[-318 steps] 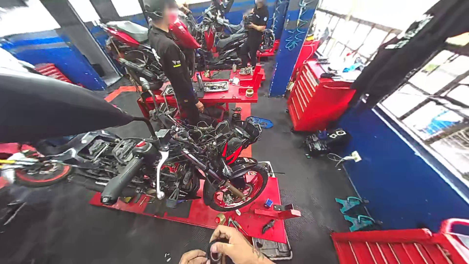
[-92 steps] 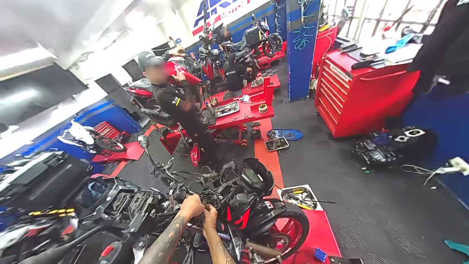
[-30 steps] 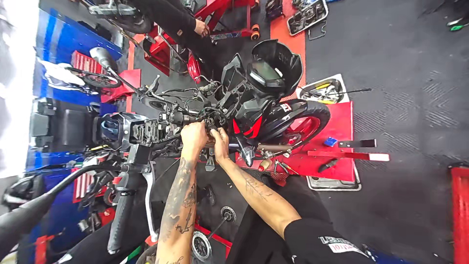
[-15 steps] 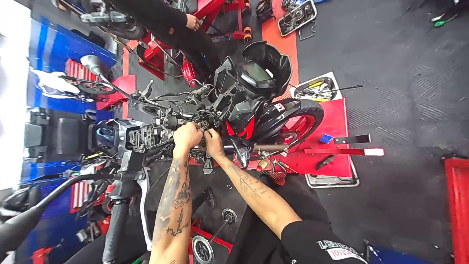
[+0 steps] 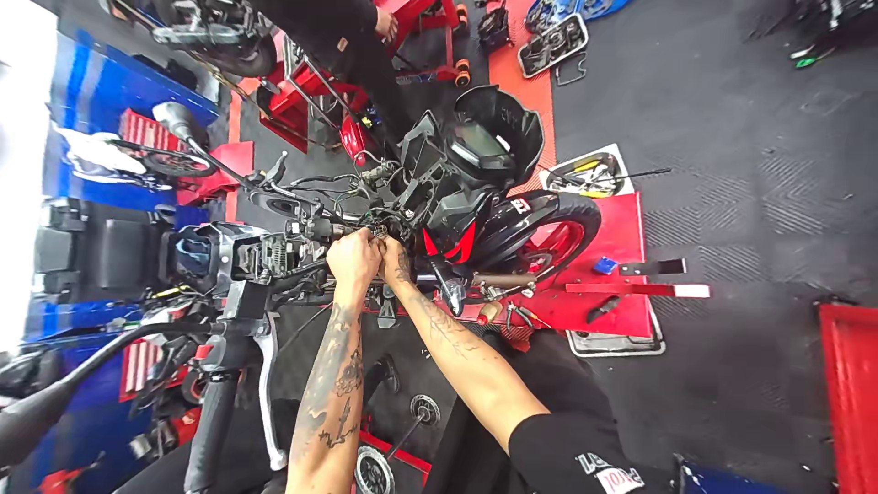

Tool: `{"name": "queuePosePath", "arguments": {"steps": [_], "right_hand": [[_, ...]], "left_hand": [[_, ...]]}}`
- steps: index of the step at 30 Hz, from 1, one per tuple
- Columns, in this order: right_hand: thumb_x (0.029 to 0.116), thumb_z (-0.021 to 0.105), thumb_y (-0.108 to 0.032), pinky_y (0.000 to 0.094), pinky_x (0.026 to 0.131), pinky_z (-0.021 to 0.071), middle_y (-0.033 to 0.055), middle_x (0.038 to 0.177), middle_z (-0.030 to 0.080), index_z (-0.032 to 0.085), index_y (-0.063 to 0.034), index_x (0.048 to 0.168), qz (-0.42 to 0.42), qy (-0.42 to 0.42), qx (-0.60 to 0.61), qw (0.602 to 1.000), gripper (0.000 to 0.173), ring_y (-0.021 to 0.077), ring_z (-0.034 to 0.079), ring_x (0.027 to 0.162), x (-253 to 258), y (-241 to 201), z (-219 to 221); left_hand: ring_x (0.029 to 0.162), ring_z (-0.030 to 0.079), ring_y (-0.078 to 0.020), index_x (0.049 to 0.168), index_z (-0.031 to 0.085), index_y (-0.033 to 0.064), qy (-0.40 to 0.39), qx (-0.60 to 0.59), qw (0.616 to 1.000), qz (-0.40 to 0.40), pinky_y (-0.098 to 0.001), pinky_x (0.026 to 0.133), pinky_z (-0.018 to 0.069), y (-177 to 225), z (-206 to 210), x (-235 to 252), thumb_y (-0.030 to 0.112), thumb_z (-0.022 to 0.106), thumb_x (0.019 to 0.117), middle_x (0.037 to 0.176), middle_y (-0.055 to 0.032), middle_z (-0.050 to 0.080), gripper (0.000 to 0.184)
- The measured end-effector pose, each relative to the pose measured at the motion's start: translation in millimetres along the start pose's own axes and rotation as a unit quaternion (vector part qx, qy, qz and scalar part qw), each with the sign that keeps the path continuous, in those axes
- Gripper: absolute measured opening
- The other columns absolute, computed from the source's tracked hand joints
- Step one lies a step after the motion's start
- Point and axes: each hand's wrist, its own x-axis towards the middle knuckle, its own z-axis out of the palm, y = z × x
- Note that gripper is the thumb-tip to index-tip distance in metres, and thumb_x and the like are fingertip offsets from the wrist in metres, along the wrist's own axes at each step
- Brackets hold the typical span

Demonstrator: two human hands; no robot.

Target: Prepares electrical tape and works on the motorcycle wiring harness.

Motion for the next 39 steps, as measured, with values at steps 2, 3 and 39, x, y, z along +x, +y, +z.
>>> {"name": "queuePosePath", "arguments": {"steps": [2, 3, 39], "right_hand": [[0.1047, 0.054, -0.017, 0.0458, 0.097, 0.0538, 0.015, 0.11, 0.074, 0.073, -0.0022, 0.113, -0.021, 0.027, 0.063, 0.997, 0.025, 0.026, 0.07, 0.106, 5, 2, 2], [0.1034, 0.056, -0.013, 0.0445, 0.098, 0.0537, 0.0171, 0.108, 0.074, 0.073, 0.0016, 0.111, -0.024, 0.038, 0.108, 0.993, 0.023, 0.026, 0.07, 0.104, 8, 2, 4], [0.0949, 0.068, -0.014, 0.0338, 0.081, 0.0602, 0.0105, 0.095, 0.072, 0.068, -0.0006, 0.114, -0.044, 0.154, 0.22, 0.962, 0.023, 0.015, 0.071, 0.085, -31, 23, 5]], "left_hand": [[0.11, 0.069, -0.0361, 0.12, 0.074, 0.0185, -0.007, -0.005, 1.0, -0.009, -0.062, 0.092, 0.051, 1, -4, 0, 0.037, 0.052, 0.1018, 0.112, -0.0142, 0.075, 0.034], [0.111, 0.069, -0.0364, 0.122, 0.073, 0.0174, -0.011, -0.008, 1.0, -0.017, -0.0615, 0.093, 0.0508, 3, -5, 0, 0.037, 0.052, 0.1017, 0.112, -0.0148, 0.075, 0.035], [0.106, 0.069, -0.0353, 0.12, 0.066, 0.0125, 0.034, -0.023, 0.998, 0.053, -0.0581, 0.094, 0.0508, -6, 4, 1, 0.016, 0.064, 0.093, 0.107, -0.0137, 0.074, 0.027]]}}
